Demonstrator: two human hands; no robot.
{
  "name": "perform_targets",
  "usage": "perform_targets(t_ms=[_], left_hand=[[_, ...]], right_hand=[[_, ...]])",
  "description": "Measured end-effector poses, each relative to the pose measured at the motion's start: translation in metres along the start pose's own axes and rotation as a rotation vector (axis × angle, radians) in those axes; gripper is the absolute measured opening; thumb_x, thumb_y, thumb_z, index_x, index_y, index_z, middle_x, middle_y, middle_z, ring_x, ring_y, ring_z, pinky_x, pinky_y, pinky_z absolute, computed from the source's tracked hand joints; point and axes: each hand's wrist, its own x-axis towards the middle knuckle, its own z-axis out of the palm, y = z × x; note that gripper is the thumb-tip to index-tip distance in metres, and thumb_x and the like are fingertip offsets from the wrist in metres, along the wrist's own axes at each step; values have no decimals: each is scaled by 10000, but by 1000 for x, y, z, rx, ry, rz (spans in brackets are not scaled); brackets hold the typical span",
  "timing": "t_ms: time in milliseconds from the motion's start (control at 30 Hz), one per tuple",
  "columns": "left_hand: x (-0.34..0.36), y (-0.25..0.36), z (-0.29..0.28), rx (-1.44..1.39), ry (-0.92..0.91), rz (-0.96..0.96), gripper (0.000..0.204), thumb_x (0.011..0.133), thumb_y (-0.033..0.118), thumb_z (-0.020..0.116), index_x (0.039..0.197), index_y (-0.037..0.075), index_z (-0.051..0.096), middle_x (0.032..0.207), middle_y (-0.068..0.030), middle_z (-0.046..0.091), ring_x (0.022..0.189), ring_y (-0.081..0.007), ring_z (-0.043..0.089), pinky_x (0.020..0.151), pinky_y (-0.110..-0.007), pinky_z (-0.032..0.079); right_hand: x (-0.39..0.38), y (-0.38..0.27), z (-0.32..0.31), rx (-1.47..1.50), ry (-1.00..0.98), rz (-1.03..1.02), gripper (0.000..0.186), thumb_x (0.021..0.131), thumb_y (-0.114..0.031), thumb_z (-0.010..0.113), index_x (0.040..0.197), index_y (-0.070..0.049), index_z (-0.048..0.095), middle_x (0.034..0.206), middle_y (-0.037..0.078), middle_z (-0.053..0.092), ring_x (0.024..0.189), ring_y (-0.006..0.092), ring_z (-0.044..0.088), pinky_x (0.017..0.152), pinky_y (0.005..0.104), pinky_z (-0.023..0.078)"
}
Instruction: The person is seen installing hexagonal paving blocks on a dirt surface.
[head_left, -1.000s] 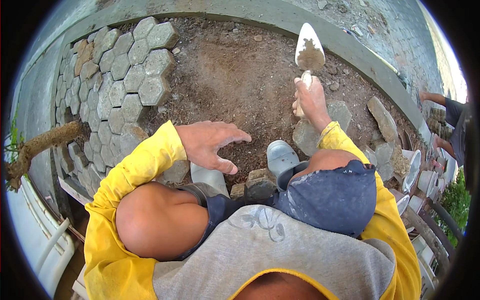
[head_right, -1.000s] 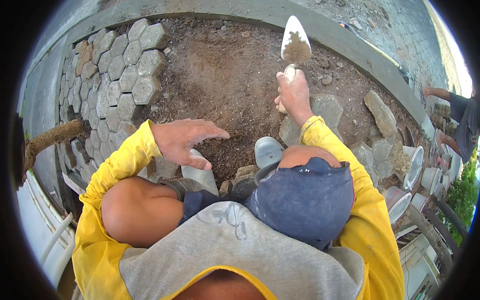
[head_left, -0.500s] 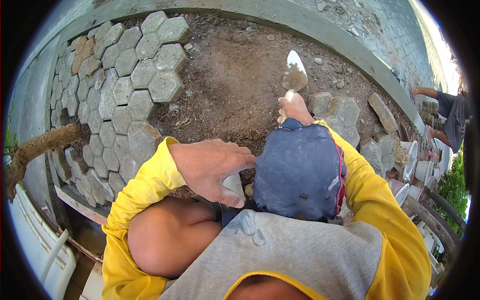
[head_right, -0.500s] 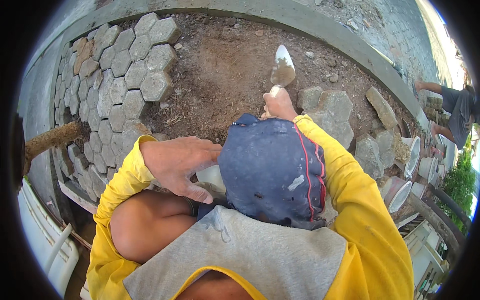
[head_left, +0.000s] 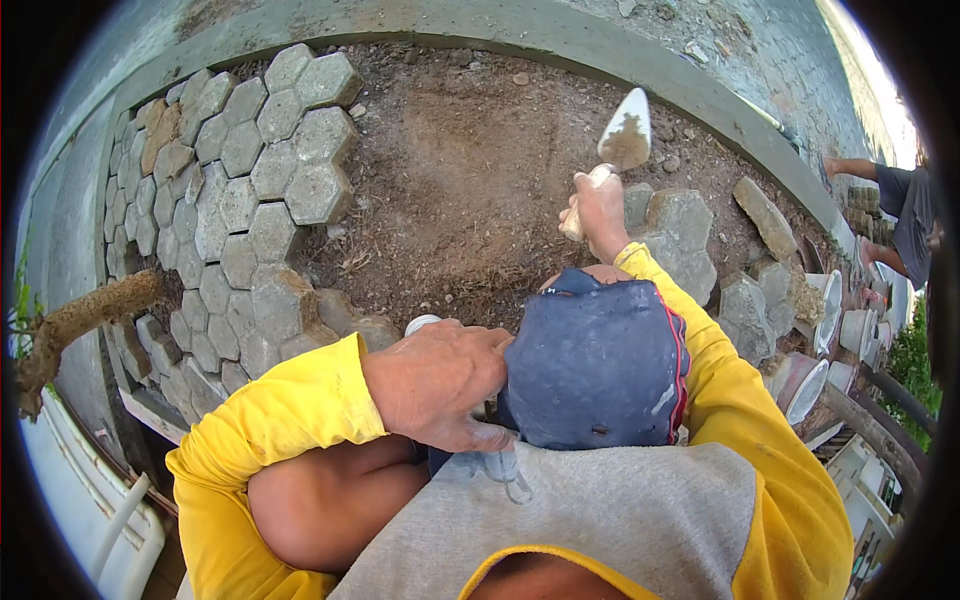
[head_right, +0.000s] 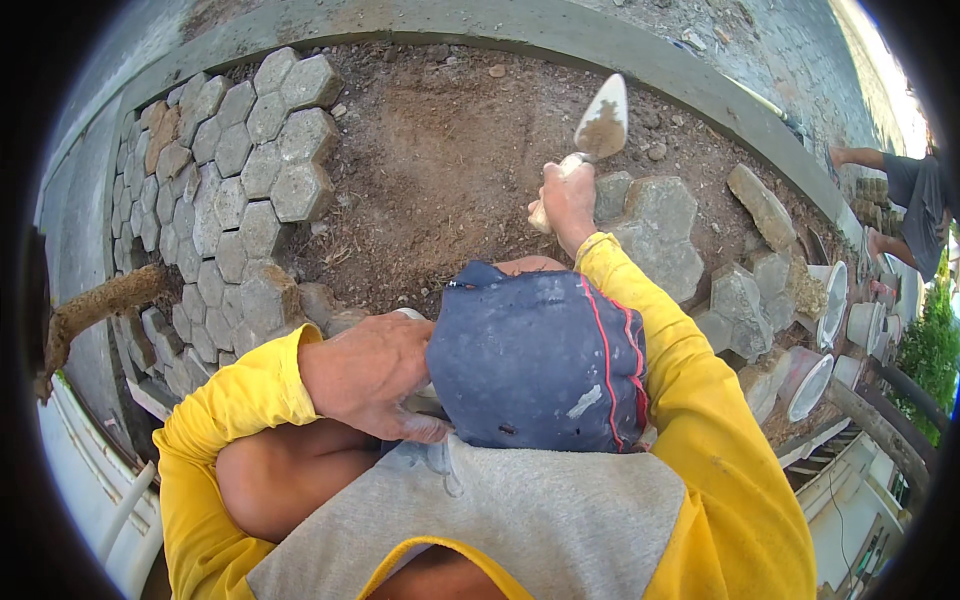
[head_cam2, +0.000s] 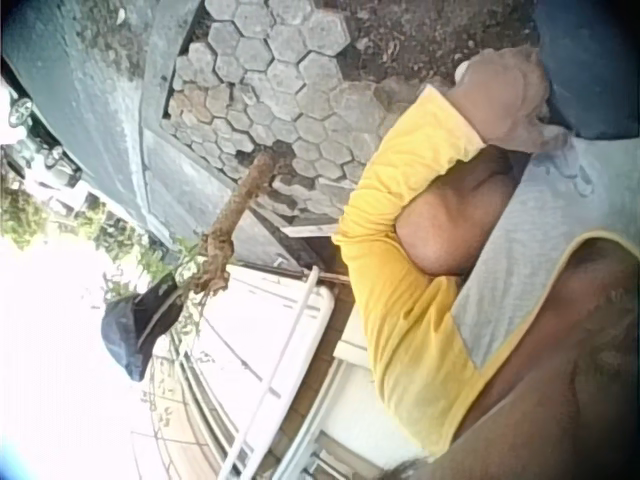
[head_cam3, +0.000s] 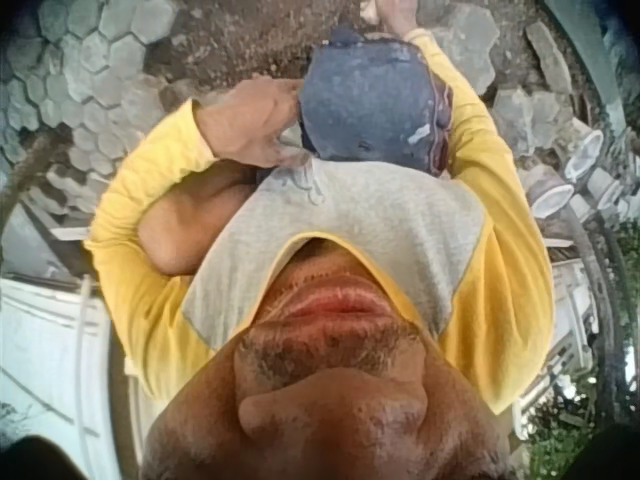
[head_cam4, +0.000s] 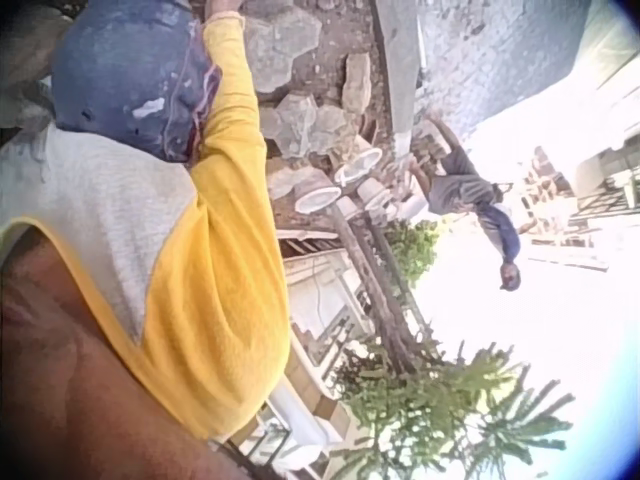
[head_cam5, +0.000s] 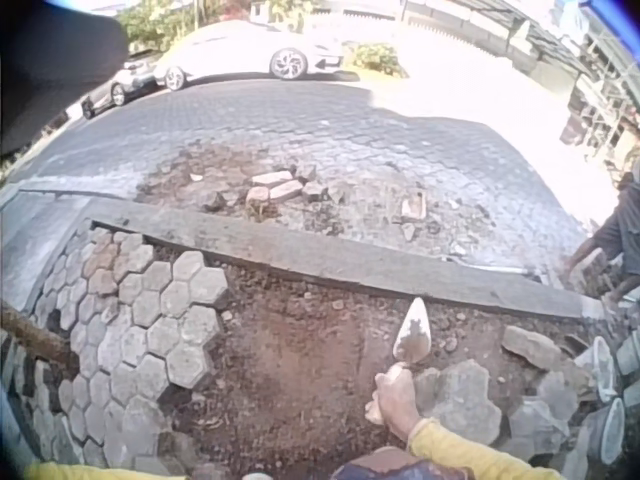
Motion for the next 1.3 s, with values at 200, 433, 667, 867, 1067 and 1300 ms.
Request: perform_targets(t_ms=[200, 433, 667, 867, 1067, 1300], left_hand=[[12, 12, 7, -12, 102, -62, 638, 722, 422, 791, 1166, 16, 579, 1102, -191, 616, 1065, -381, 600, 885, -480, 465], [20, -1, 5, -28, 153, -13, 676, 685, 426, 818, 1172, 27, 571, 1082, -186, 627, 1044, -386, 613, 854, -482, 466], [21, -8, 4, -41, 158, 1, 679, 675, 420, 829, 1163, 23, 574, 1076, -188, 630, 1038, -394, 613, 870, -475, 472], [23, -3, 0, -67, 139, 40, 679, 670, 423, 834, 1144, 5, 583, 1081, -198, 630, 1020, -399, 620, 872, -481, 475], [18, -4, 4, -45, 104, -15, 685, 671, 427, 836, 1143, -3, 588, 1092, -191, 631, 1039, -386, 616, 869, -472, 473], [18, -6, 1, -57, 118, -7, 693, 649, 418, 846, 1149, 12, 591, 1109, -188, 629, 1047, -389, 610, 869, -463, 474]], right_hand=[[-22, -24, -3, -19, -171, 128, 254, 939, -221, 599, 1040, -55, 435, 704, 82, 545, 464, 203, 568, 387, 371, 493], [-19, -17, 0, -38, -363, 244, 277, 943, -288, 603, 1030, -81, 441, 716, 68, 547, 470, 178, 577, 385, 351, 500], [-7, -3, 14, -17, -344, 217, 232, 950, -227, 584, 1005, -56, 435, 676, 64, 538, 458, 185, 577, 382, 339, 493], [-10, 13, 22, 120, -296, 119, 243, 953, -248, 577, 996, -46, 451, 692, 64, 547, 459, 174, 577, 384, 341, 494], [2, -20, 6, 231, -42, 40, 221, 940, -233, 585, 939, -48, 462, 661, 73, 544, 437, 199, 574, 371, 355, 481], [2, -23, 1, 68, -172, 93, 233, 954, -267, 581, 973, -65, 466, 645, 58, 533, 446, 183, 567, 393, 339, 500]])
